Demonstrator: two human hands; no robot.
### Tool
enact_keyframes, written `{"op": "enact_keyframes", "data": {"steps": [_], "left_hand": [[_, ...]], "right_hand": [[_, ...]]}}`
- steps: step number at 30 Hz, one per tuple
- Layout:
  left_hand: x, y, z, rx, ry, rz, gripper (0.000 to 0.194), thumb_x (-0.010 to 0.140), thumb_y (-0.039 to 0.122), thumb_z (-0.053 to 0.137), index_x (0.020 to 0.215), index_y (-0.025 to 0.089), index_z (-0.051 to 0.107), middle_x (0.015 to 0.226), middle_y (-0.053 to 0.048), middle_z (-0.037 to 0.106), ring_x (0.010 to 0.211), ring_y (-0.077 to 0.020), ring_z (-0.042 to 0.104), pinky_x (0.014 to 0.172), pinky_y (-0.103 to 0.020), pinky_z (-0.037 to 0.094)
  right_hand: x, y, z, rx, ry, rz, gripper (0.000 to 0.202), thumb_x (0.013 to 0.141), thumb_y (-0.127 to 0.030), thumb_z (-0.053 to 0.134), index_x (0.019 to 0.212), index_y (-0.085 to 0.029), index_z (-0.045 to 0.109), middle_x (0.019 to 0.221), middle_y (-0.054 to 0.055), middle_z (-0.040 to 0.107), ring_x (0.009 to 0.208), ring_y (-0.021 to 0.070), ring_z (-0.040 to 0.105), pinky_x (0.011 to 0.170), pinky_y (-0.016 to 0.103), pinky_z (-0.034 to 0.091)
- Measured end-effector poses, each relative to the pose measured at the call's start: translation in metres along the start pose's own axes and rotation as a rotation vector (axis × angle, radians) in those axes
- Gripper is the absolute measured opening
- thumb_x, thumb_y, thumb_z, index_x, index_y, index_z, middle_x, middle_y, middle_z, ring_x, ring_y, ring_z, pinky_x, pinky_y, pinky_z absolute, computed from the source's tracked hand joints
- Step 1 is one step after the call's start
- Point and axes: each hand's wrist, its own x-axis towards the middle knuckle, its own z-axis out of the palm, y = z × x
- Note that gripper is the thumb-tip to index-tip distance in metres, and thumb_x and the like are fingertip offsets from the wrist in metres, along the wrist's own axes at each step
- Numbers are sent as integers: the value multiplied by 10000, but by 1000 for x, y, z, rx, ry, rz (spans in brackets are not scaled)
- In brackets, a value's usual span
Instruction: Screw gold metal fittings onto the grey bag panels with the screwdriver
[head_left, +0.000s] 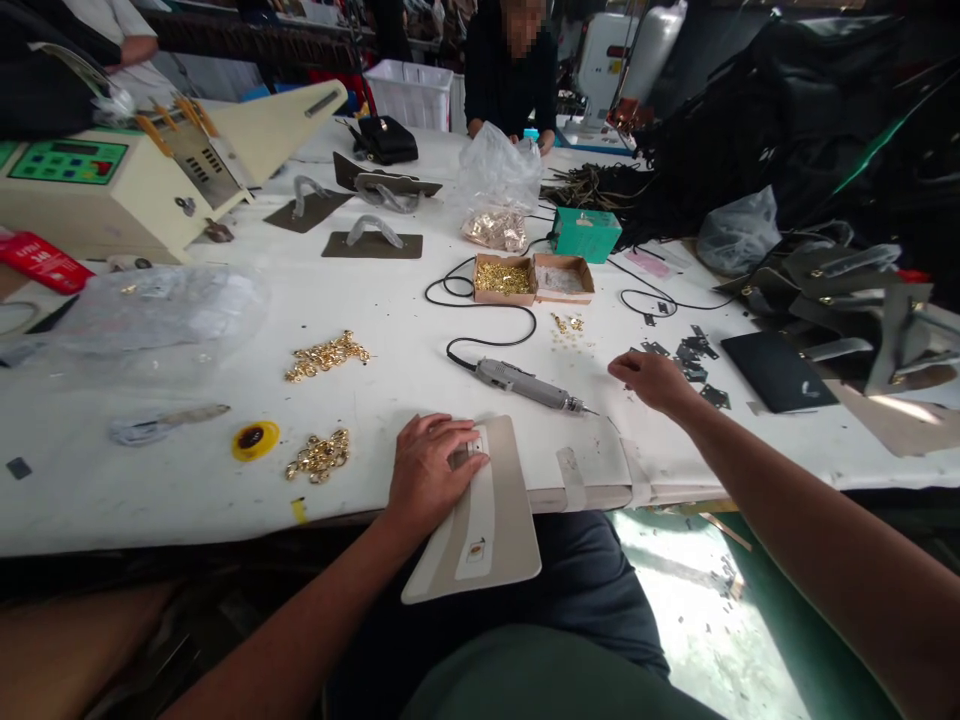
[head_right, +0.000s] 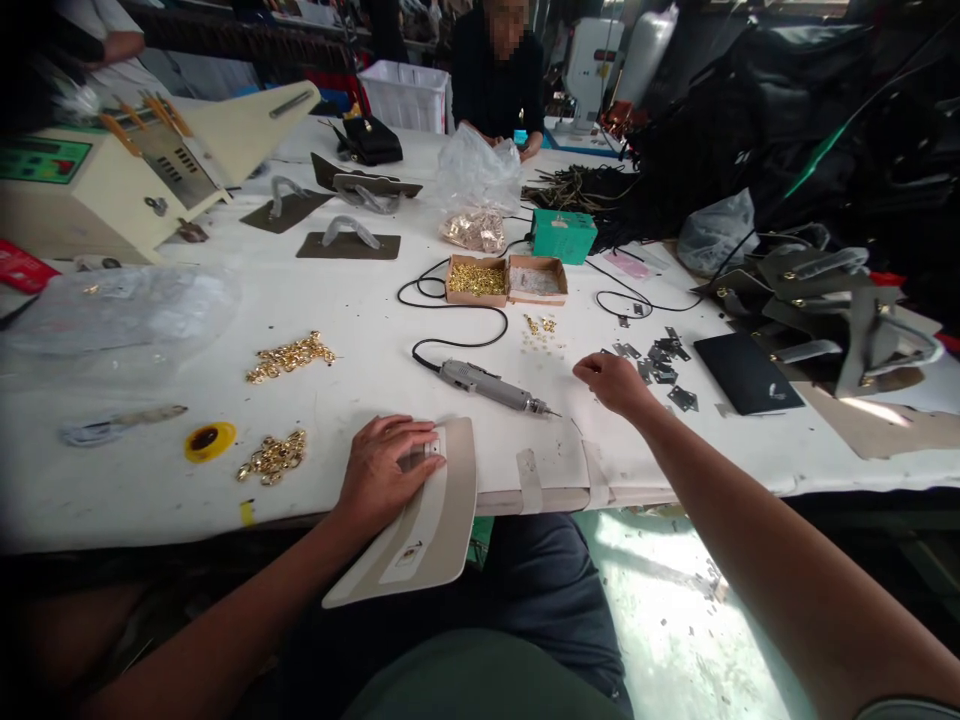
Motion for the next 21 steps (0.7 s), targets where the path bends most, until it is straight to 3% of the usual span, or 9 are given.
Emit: {"op": "enact_keyframes", "data": {"steps": [6, 15, 21], "left_hand": [[-2, -1, 1, -21, 5, -3, 217, 839, 368, 792, 1044, 297, 793, 1215, 18, 780, 1252, -306, 600, 1149, -551, 380], [-2, -1, 1, -34, 17, -2, 213, 834, 353, 796, 1040, 299, 792, 1219, 8, 779, 1254, -310, 597, 1161, -562, 374], [-2, -1, 2, -33, 18, 2, 215, 842, 367, 794, 1046, 301, 788, 1224, 11, 776, 1252, -307, 596, 1165, -549, 365]], "right_hand": [[20, -40, 36, 48, -43, -58, 306, 872, -445, 590, 900, -190, 757, 682, 13, 694, 634, 154, 598, 614, 270, 427], [28, -46, 43, -51, -21, -55, 196, 831, -342, 639, 820, -187, 759, 754, 29, 738, 695, 171, 629, 644, 276, 423], [21, -45, 47, -121, 75, -117, 223, 858, -375, 637, 950, -214, 761, 949, 47, 770, 827, 203, 659, 689, 289, 436]]}}
